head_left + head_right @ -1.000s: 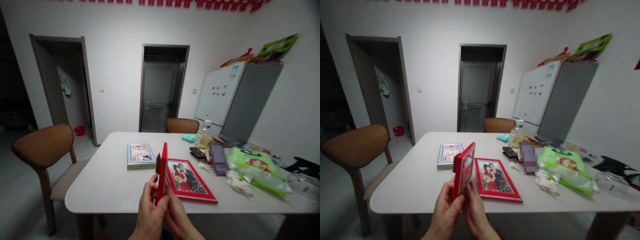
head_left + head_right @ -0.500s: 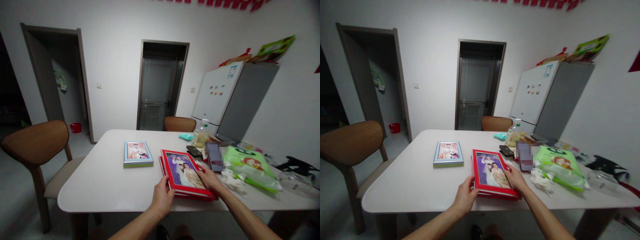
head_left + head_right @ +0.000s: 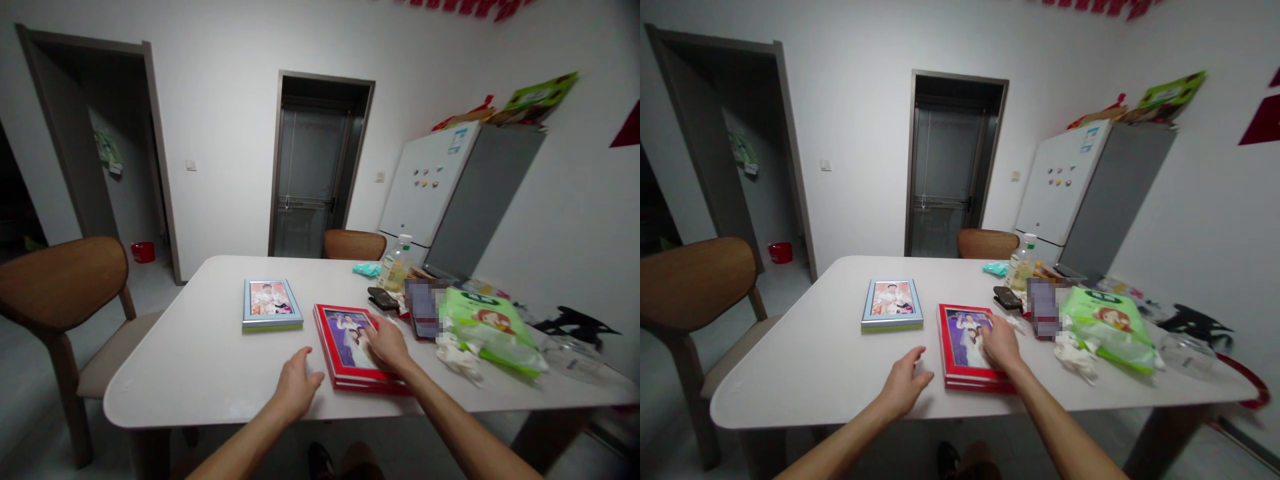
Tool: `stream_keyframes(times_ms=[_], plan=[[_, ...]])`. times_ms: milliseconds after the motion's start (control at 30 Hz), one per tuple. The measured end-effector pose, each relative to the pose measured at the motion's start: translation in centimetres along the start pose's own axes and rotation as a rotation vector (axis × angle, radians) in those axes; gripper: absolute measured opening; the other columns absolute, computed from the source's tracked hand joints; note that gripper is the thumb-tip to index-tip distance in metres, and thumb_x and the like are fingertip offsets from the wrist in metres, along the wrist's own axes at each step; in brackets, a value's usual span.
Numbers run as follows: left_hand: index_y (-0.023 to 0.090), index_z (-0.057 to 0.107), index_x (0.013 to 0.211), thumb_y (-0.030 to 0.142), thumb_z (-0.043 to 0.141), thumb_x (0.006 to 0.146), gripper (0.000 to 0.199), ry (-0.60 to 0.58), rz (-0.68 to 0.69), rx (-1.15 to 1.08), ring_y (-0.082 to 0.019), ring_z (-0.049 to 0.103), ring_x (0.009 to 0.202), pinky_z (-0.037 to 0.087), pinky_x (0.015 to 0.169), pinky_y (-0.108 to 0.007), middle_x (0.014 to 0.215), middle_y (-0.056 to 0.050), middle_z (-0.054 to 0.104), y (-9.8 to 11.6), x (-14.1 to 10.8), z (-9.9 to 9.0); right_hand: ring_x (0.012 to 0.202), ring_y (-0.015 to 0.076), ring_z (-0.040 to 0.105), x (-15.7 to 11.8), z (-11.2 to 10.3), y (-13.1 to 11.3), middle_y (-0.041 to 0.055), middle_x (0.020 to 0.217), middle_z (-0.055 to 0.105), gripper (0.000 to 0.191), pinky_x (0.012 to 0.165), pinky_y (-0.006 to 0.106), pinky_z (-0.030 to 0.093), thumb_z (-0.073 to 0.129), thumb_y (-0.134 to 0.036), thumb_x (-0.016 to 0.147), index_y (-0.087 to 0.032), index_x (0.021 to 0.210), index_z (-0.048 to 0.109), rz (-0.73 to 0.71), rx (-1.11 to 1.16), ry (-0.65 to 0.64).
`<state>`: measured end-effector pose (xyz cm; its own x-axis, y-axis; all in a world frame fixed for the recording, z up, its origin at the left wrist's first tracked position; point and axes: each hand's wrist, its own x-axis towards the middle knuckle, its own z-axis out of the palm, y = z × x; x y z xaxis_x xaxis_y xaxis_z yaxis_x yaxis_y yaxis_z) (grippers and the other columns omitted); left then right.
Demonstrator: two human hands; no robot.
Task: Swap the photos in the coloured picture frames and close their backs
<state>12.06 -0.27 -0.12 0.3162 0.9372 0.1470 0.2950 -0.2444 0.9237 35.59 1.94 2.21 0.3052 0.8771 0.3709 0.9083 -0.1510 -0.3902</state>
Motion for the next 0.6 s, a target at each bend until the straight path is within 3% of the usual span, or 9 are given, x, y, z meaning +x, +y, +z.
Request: stream_keyframes(times_ms=[133, 300, 467, 600], plan=[[0.014, 0.049, 0.108, 0.019, 0.06, 0.064, 0.046, 0.128, -0.055, -0.083, -0.022, 0.046, 0.107, 0.03, 0.092, -0.031, 0.114, -0.011, 0.053, -1.7, 1.3, -3.8, 0.102, 0.0171, 0.048, 0.3, 3.3, -7.6, 0.0082, 0.11, 0.056, 0.037, 0.09, 0.027, 0.031, 0.043, -0.022, 0.074, -0.014, 0.108, 0.053, -0.272, 0.041, -0.085], [0.01, 0.05, 0.103, 0.018, 0.062, 0.063, 0.043, 0.277, -0.155, -0.246, -0.021, 0.051, 0.102, 0.035, 0.088, -0.029, 0.112, -0.015, 0.053, -3.3, 2.4, -6.9, 0.102, 0.0197, 0.045, 1.1, 7.7, -15.0, 0.0103, 0.111, 0.054, 0.042, 0.086, 0.029, 0.032, 0.053, -0.022, 0.068, -0.014, 0.109, 0.05, -0.481, 0.058, -0.159], [0.01, 0.054, 0.088, 0.019, 0.067, 0.059, 0.032, 0.339, -0.245, -0.459, -0.02, 0.056, 0.09, 0.039, 0.081, -0.027, 0.093, -0.012, 0.06, -4.1, 2.1, -7.4, 0.09, 0.021, 0.047, 1.1, 9.1, -17.4, 0.0102, 0.093, 0.057, 0.027, 0.077, 0.03, 0.034, 0.052, -0.013, 0.065, -0.014, 0.091, 0.057, -0.563, 0.014, -0.182], [0.011, 0.054, 0.084, 0.028, 0.066, 0.062, 0.03, 0.316, -0.308, -0.676, -0.015, 0.06, 0.073, 0.044, 0.068, -0.026, 0.076, -0.006, 0.062, -3.9, 1.5, -7.4, 0.086, 0.0179, 0.044, -0.5, 8.1, -17.6, 0.0072, 0.089, 0.054, 0.022, 0.075, 0.029, 0.033, 0.05, -0.013, 0.067, -0.015, 0.087, 0.057, -0.631, 0.009, -0.198]])
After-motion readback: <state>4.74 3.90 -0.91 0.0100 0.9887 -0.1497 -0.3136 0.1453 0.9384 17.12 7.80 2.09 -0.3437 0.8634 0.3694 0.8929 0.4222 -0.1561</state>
